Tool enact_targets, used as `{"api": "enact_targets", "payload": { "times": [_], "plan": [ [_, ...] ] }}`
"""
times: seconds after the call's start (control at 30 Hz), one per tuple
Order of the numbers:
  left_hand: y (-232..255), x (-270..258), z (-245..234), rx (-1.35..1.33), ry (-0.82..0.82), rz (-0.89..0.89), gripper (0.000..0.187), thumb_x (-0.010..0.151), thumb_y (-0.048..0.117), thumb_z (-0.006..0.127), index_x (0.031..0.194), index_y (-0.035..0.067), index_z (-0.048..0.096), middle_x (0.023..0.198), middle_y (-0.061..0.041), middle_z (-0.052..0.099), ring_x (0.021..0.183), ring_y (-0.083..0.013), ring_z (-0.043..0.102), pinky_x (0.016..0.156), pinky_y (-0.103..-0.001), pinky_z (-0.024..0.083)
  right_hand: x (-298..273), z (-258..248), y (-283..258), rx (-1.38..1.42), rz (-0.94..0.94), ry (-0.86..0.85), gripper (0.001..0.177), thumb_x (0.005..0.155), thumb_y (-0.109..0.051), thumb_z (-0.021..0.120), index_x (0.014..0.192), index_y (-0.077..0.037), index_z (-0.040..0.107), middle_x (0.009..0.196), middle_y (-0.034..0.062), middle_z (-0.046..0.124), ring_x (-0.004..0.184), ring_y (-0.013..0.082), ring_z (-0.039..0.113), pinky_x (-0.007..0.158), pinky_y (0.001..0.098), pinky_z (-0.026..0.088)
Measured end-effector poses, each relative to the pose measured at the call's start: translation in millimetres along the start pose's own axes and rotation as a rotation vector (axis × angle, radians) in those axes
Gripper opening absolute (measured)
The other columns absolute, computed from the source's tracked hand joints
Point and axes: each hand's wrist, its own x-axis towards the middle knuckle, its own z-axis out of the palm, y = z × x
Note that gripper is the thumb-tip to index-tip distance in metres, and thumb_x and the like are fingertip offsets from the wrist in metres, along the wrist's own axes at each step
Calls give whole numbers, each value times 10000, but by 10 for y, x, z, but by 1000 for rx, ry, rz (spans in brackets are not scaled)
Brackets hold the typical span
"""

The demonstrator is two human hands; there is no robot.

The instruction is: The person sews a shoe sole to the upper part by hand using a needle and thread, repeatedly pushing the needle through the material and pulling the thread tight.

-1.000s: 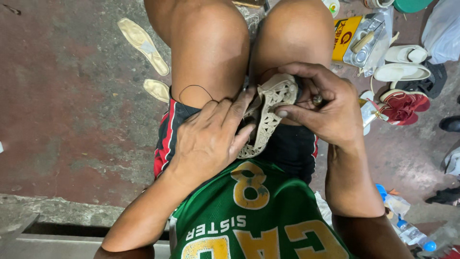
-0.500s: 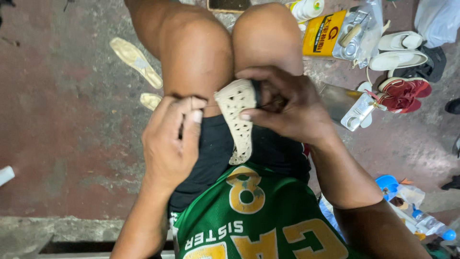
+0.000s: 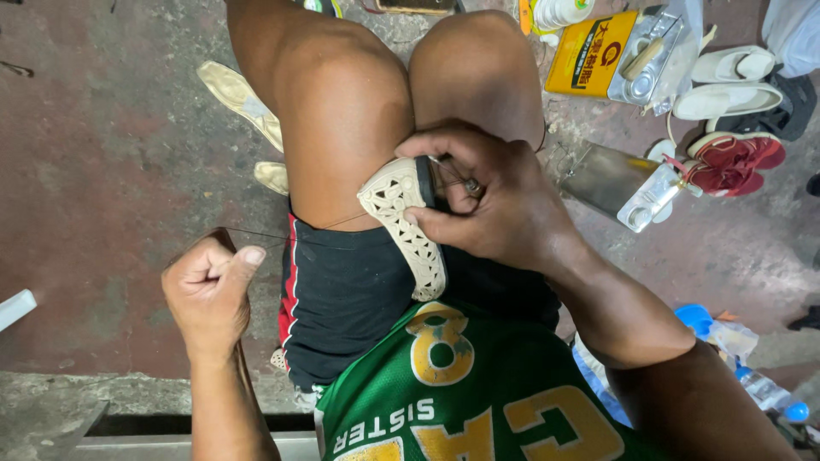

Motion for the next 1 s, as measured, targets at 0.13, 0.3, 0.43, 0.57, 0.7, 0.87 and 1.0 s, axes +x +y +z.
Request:
{"api": "enact_targets", "payload": {
  "times": [0.13, 0.3, 0.43, 0.57, 0.7, 0.87, 1.0],
  "plan": [
    [-360, -39, -188, -135, 72, -86, 500, 981, 124, 775, 699, 127, 363, 716, 86, 358, 643, -23, 281, 621, -239, 219, -28, 42, -13, 31, 4, 3, 503, 841, -68, 855, 1298, -96, 645, 647, -68, 480, 603, 13, 466, 580, 214, 416],
    [-609, 129, -47, -679, -8, -290, 364, 985, 207, 735, 775, 114, 453, 728, 31, 466, 679, -87, 416, 566, -213, 315, -30, 6, -22, -19, 79, -17, 520, 837, -101, 852, 1309, -113, 633, 595, -69, 453, 549, 17, 446, 545, 221, 401],
    [-473, 278, -211, -866, 239, -627, 375, 986, 343, 705, 960, -21, 619, 764, -7, 568, 594, -73, 484, 473, -166, 341, -81, -19, -11, -9, 55, 10, 550, 860, -112, 843, 1360, -117, 615, 609, -72, 444, 571, 15, 464, 559, 221, 425],
    [-20, 246, -30, 390, 441, 115, 285, 1086, 165, 706, 1191, -1, 500, 1123, -166, 556, 1057, -298, 533, 927, -401, 436, -171, 1, -24, -40, 56, 66, 628, 871, -108, 839, 1439, -119, 572, 596, -52, 429, 550, 43, 427, 569, 230, 424],
    [519, -1, 566, 597, 118, 608, 479, 1041, 30, 640, 1487, 9, 466, 1512, -245, 492, 1465, -414, 462, 1255, -504, 332, -214, 18, -24, 19, 34, 67, 756, 914, -130, 839, 1558, -128, 442, 679, -26, 462, 616, 60, 470, 600, 239, 456],
    [952, 31, 1051, 592, -63, 611, 421, 986, 76, 736, 1381, 25, 597, 1117, -143, 638, 999, -303, 648, 875, -393, 542, -266, -100, -53, -46, -14, 7, 970, 887, -208, 858, 1628, -88, 243, 731, -7, 556, 610, 102, 558, 602, 284, 515],
    [947, 37, 1075, 621, -73, 566, 192, 947, 74, 747, 1104, 49, 639, 922, -116, 593, 796, -298, 558, 700, -420, 454, -383, -263, 2, -281, -33, -61, 1020, 863, -341, 848, 1604, -49, 211, 757, 26, 627, 628, 179, 656, 579, 345, 547]
  ]
}}
